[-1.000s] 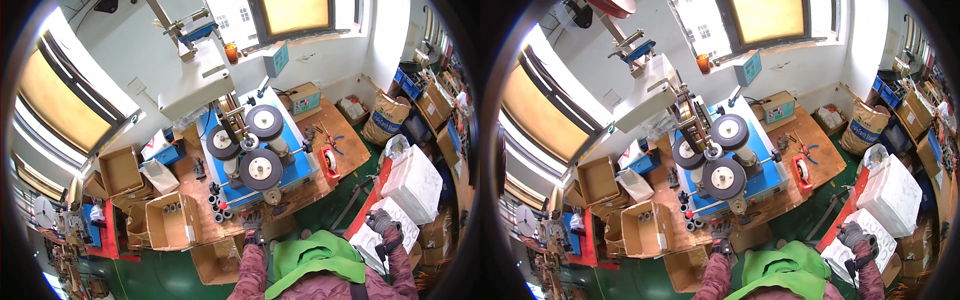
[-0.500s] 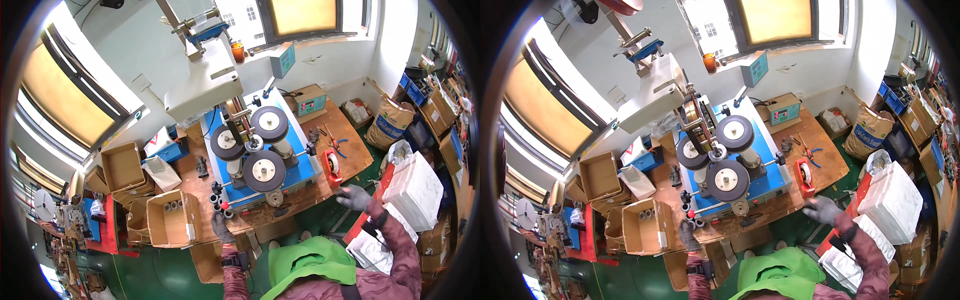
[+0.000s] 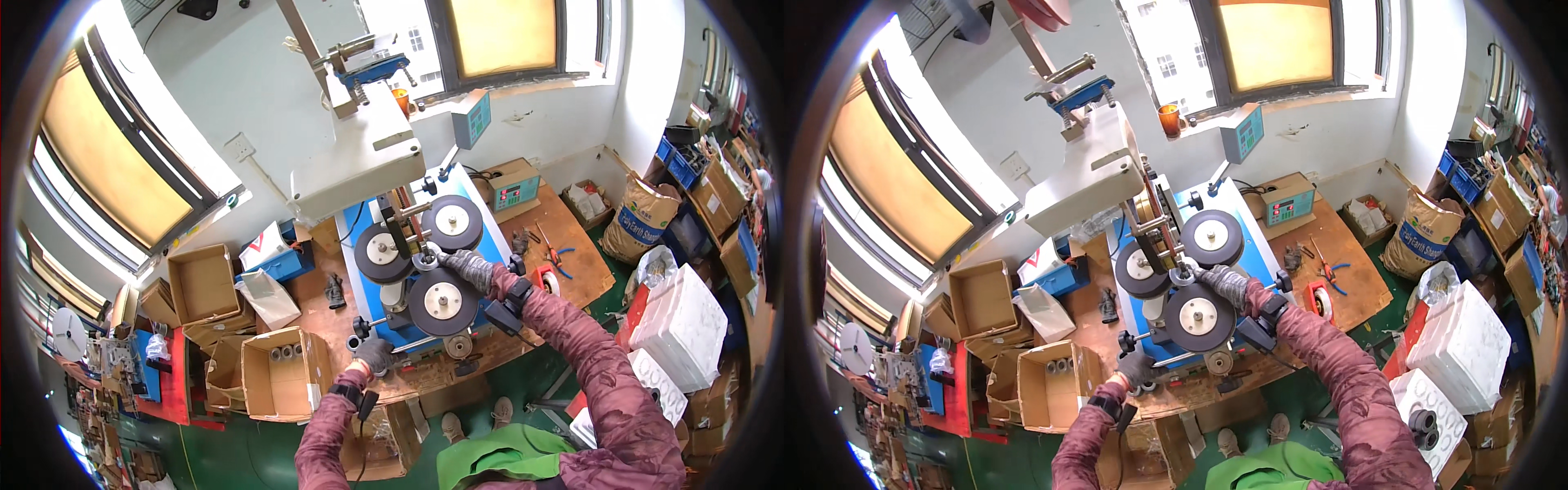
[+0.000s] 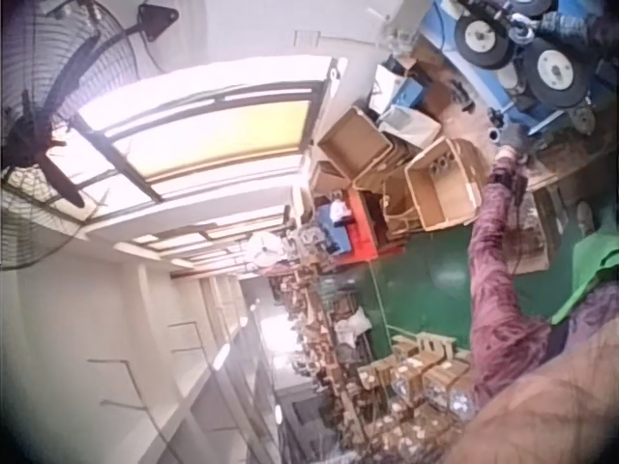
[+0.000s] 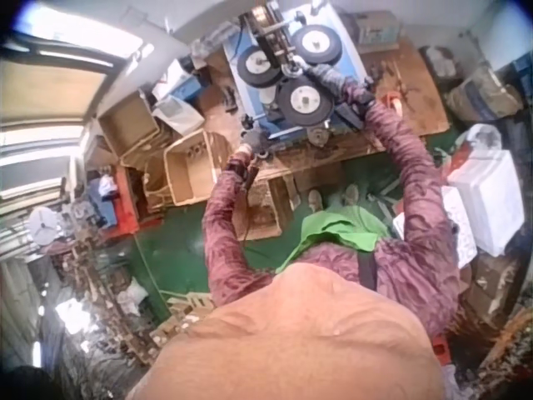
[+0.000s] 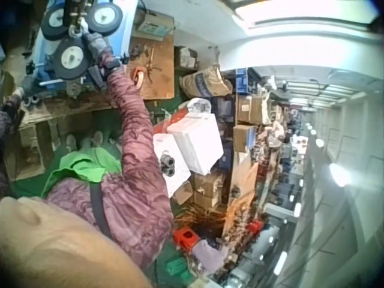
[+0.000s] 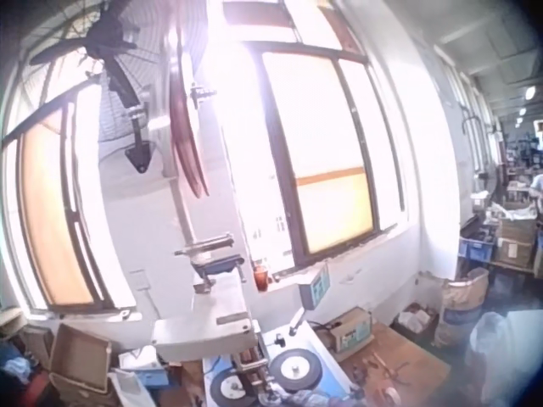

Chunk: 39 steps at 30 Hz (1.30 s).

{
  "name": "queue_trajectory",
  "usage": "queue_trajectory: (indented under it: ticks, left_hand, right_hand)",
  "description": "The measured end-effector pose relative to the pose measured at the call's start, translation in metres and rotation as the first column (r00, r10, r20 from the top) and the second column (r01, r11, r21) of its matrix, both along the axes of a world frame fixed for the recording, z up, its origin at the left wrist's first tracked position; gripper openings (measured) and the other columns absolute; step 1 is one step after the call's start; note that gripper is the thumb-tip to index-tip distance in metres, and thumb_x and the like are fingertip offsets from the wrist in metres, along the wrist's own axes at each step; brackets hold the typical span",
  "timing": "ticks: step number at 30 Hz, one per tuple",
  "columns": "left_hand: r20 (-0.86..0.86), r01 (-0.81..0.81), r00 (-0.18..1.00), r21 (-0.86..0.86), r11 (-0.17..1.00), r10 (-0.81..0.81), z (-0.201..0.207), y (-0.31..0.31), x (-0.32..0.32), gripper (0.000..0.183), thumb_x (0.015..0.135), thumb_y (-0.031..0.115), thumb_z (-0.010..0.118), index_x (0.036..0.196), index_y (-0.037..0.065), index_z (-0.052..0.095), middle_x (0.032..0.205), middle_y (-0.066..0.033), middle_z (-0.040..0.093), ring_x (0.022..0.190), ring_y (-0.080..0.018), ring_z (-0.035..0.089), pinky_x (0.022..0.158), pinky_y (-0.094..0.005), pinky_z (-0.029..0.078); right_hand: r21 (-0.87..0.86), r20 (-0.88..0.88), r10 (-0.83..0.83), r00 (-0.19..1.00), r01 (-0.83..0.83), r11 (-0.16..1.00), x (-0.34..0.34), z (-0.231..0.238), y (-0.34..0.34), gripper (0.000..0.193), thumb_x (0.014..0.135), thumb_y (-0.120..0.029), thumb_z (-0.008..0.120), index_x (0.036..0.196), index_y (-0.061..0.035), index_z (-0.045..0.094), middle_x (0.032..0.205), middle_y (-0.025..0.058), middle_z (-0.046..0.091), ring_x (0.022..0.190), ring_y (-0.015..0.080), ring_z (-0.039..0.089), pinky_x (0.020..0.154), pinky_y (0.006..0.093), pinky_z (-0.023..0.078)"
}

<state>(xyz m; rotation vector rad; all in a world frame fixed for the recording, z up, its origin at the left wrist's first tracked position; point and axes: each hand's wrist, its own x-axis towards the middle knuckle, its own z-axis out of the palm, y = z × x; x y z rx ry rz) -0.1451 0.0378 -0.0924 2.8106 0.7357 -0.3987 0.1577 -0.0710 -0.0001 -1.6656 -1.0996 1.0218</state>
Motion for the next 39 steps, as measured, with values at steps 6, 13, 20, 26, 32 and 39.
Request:
queue_trajectory:
  ticks: [6,13,20,26,32,39]
  left_hand:
    - [-0.191,-0.029,0.978,-0.525,0.851,-0.085,-0.018,-0.017,-0.024,0.041,0.077,0.045,0.056,0.091,0.008,0.064,0.075,-0.0154,0.063,0.072,-0.0304,0.061,0.068,-0.0409,0.046]
    - [-0.124,0.223,0.906,-0.671,0.707,-0.404,0.086,-0.158,0.036,0.036,0.085,0.03,0.053,0.115,0.01,0.054,0.108,-0.0134,0.057,0.096,-0.0282,0.057,0.081,-0.0374,0.046]
    - [-0.171,0.248,0.45,-0.919,-0.307,0.877,0.128,-0.063,0.153,0.028,0.083,0.018,0.056,0.107,0.005,0.054,0.103,-0.0134,0.059,0.095,-0.0251,0.056,0.085,-0.0386,0.046]
    - [-0.43,0.322,0.094,-0.84,-0.437,0.898,0.083,-0.032,0.187,0.018,0.082,0.02,0.056,0.094,0.007,0.058,0.091,-0.0155,0.061,0.088,-0.0292,0.056,0.079,-0.0498,0.047]
    - [-0.442,0.443,0.104,-0.782,-0.439,0.891,0.067,-0.027,0.202,0.017,0.081,0.018,0.054,0.092,0.005,0.056,0.085,-0.0166,0.06,0.081,-0.0335,0.059,0.076,-0.0503,0.05]
    - [-0.247,0.532,0.187,-0.788,-0.31,0.951,0.06,-0.044,0.208,0.019,0.078,0.015,0.054,0.094,0.004,0.056,0.083,-0.0146,0.062,0.076,-0.0296,0.061,0.072,-0.0434,0.053]
  right_hand:
    - [-0.002,-0.069,0.046,0.997,-0.046,0.999,-0.006,-0.002,0.002,0.041,0.091,-0.038,0.043,0.1,-0.0001,0.057,0.074,0.0101,0.058,0.068,0.0166,0.054,0.061,0.0329,0.042]
    - [0.023,-0.404,-0.038,0.914,0.052,0.998,-0.005,-0.009,-0.003,0.047,0.089,-0.043,0.047,0.079,-0.0016,0.065,0.067,0.0056,0.062,0.059,0.0101,0.053,0.055,0.0278,0.043]
    - [0.039,-0.369,-0.033,0.929,0.051,0.998,0.013,-0.036,0.005,0.04,0.086,-0.043,0.052,0.083,-0.004,0.061,0.063,0.0001,0.056,0.048,0.0095,0.05,0.044,0.0236,0.042]
    - [0.084,0.384,-0.153,0.91,0.131,0.988,-0.002,0.017,0.015,0.039,0.078,-0.039,0.061,0.087,-0.0018,0.062,0.077,0.0163,0.063,0.072,0.0279,0.061,0.066,0.0363,0.047]
    - [0.345,0.302,-0.168,0.939,0.056,0.937,0.019,0.018,0.044,0.026,0.073,-0.022,0.068,0.09,-0.0045,0.059,0.078,0.0108,0.064,0.075,0.025,0.062,0.068,0.0351,0.048]
    - [0.338,0.409,0.168,0.897,-0.32,0.885,0.026,0.028,0.024,0.023,0.074,-0.019,0.066,0.085,-0.003,0.055,0.07,0.0115,0.059,0.063,0.0226,0.057,0.063,0.034,0.046]
